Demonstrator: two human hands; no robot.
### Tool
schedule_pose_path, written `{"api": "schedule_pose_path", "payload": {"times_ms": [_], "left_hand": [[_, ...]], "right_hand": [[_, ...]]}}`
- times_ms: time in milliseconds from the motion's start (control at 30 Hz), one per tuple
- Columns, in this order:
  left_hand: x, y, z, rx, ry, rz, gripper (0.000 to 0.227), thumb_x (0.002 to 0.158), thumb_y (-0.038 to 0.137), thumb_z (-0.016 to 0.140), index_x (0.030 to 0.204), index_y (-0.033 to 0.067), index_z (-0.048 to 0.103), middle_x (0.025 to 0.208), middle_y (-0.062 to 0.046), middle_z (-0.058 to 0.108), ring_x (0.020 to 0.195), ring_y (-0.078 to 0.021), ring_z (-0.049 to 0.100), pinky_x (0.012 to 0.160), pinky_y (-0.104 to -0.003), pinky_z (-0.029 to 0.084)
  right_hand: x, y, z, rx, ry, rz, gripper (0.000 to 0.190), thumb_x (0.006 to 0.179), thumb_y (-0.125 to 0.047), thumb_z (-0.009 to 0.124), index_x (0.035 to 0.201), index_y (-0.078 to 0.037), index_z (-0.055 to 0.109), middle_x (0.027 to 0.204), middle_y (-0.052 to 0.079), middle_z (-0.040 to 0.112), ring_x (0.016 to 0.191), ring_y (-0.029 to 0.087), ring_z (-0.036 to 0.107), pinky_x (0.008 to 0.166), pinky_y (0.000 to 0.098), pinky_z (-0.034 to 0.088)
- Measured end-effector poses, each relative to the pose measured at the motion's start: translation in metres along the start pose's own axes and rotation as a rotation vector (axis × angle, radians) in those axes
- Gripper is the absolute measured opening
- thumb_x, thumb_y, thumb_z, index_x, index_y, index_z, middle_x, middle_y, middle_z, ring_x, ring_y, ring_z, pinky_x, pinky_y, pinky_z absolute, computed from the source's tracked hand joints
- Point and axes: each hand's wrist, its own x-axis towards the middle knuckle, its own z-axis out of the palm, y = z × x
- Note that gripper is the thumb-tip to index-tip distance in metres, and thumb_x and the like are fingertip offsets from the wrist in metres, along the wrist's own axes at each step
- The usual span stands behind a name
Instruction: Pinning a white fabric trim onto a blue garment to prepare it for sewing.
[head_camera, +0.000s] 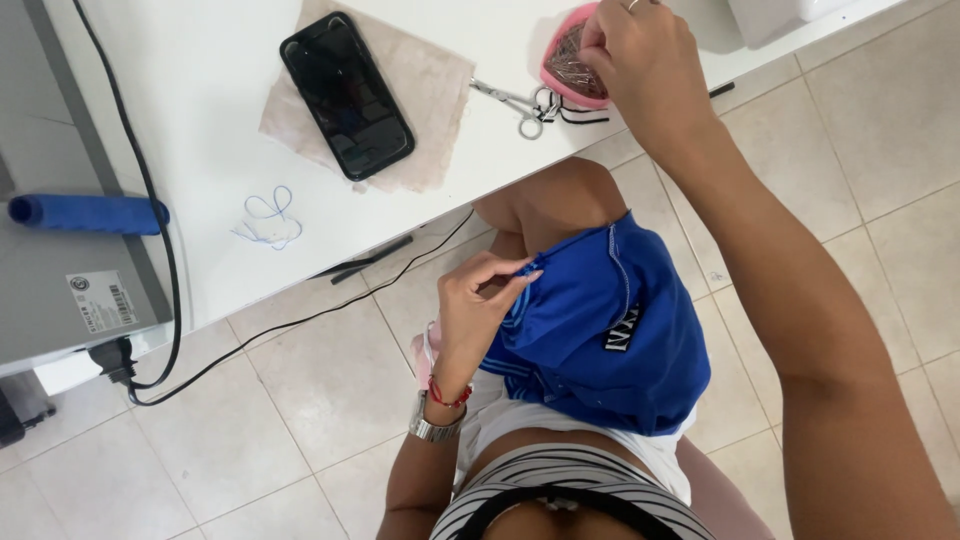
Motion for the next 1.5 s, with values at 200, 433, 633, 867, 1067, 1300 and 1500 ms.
{"api": "schedule_pose_path", "payload": {"times_ms": [200,433,633,867,1067,1300,1500], "left_hand": [[0.0,0.0,0.002,0.006,0.002,-0.017,0.016,0.089,0.002,0.09,0.103,0.0061,0.084,0.09,-0.005,0.079,0.077,-0.0084,0.069,0.065,-0.021,0.055],[0.0,-0.002,-0.001,0.004,-0.013,-0.026,0.016,0.091,0.004,0.089,0.106,0.0068,0.084,0.092,-0.006,0.08,0.081,-0.0096,0.071,0.072,-0.022,0.058],[0.001,-0.013,-0.005,-0.084,-0.072,-0.123,0.017,0.098,0.01,0.084,0.115,0.0095,0.084,0.096,-0.005,0.079,0.087,-0.0116,0.07,0.077,-0.023,0.057],[0.002,-0.005,0.0,-0.129,0.042,-0.145,0.013,0.09,-0.001,0.089,0.103,0.0028,0.086,0.083,-0.016,0.079,0.084,-0.012,0.072,0.07,-0.031,0.063],[-0.004,-0.006,0.003,-0.085,0.043,-0.145,0.013,0.09,-0.002,0.089,0.101,0.0024,0.086,0.08,-0.015,0.079,0.081,-0.0107,0.072,0.068,-0.03,0.063],[-0.005,0.008,0.002,-0.054,0.037,-0.197,0.01,0.097,0.003,0.084,0.107,0.0049,0.086,0.081,-0.013,0.079,0.081,-0.0087,0.069,0.069,-0.029,0.064],[-0.014,-0.001,0.002,-0.041,0.042,-0.15,0.013,0.101,0.002,0.079,0.112,0.0044,0.086,0.088,-0.014,0.081,0.087,-0.0123,0.075,0.072,-0.031,0.065]], "right_hand": [[0.006,-0.019,-0.021,-0.005,0.041,-0.004,0.027,0.098,0.009,0.076,0.111,-0.006,0.059,0.109,0.011,0.067,0.079,0.035,0.063,0.053,0.0438,0.047],[-0.015,-0.031,-0.055,0.033,0.066,-0.032,0.025,0.092,0.016,0.078,0.11,0.0,0.072,0.111,0.01,0.08,0.097,0.031,0.072,0.069,0.0423,0.052],[-0.077,-0.152,-0.122,0.679,-0.109,0.279,0.02,0.106,0.018,0.074,0.12,0.005,0.076,0.11,0.02,0.076,0.086,0.022,0.075,0.077,0.0269,0.067],[-0.173,-0.197,-0.03,1.376,0.059,0.805,0.012,0.097,0.01,0.074,0.109,0.011,0.074,0.098,0.019,0.072,0.083,0.027,0.081,0.07,0.0388,0.074],[-0.192,-0.213,-0.001,1.591,0.166,0.987,0.014,0.097,0.009,0.074,0.107,0.016,0.067,0.093,0.022,0.072,0.089,0.032,0.083,0.081,0.0434,0.074],[-0.191,-0.212,-0.007,1.543,0.118,0.94,0.013,0.095,0.011,0.074,0.105,0.017,0.068,0.087,0.026,0.072,0.086,0.035,0.084,0.079,0.0451,0.075],[-0.194,-0.211,-0.003,1.556,0.124,0.944,0.013,0.095,0.011,0.073,0.105,0.018,0.067,0.088,0.027,0.073,0.086,0.036,0.084,0.078,0.0445,0.075]]}}
